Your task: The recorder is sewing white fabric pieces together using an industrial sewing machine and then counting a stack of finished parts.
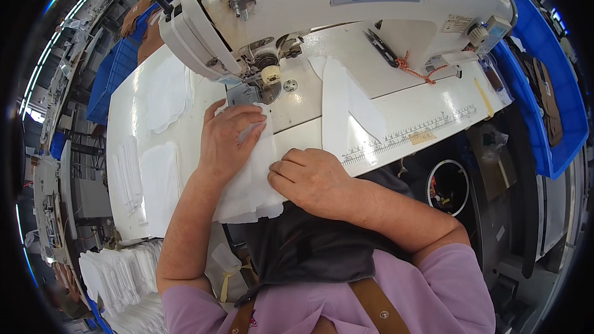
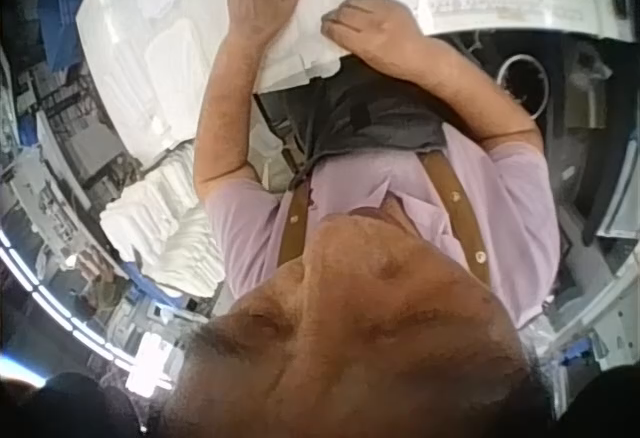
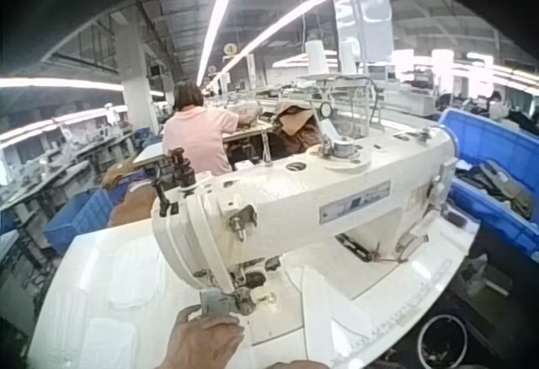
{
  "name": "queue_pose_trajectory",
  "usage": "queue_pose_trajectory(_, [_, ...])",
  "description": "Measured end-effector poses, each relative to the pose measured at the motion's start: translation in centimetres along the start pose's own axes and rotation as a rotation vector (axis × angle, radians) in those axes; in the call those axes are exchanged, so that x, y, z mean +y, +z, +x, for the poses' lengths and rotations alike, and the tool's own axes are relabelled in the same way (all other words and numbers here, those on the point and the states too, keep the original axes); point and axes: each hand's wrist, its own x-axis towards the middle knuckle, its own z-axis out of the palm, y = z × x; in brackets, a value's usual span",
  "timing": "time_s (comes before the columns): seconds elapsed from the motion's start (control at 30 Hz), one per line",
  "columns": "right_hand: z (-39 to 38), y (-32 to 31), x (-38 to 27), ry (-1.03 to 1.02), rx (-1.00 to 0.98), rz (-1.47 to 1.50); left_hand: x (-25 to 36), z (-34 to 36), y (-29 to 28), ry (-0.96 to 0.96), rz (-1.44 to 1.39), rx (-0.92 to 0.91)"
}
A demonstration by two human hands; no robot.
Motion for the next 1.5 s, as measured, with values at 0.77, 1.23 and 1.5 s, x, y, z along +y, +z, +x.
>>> queue_pose_trajectory(0.77, [1.5,-0.4,3.9,0.033,-0.086,-0.046,-0.6,1.3,0.9,-0.037,0.165,0.109])
queue_pose_trajectory(1.23, [1.2,-0.1,3.8,0.043,-0.063,-0.058,-0.5,1.4,1.0,-0.034,0.184,0.108])
queue_pose_trajectory(1.5, [0.6,-1.4,3.2,0.089,-0.092,-0.035,2.9,-1.7,-2.6,0.079,-0.112,-0.155])
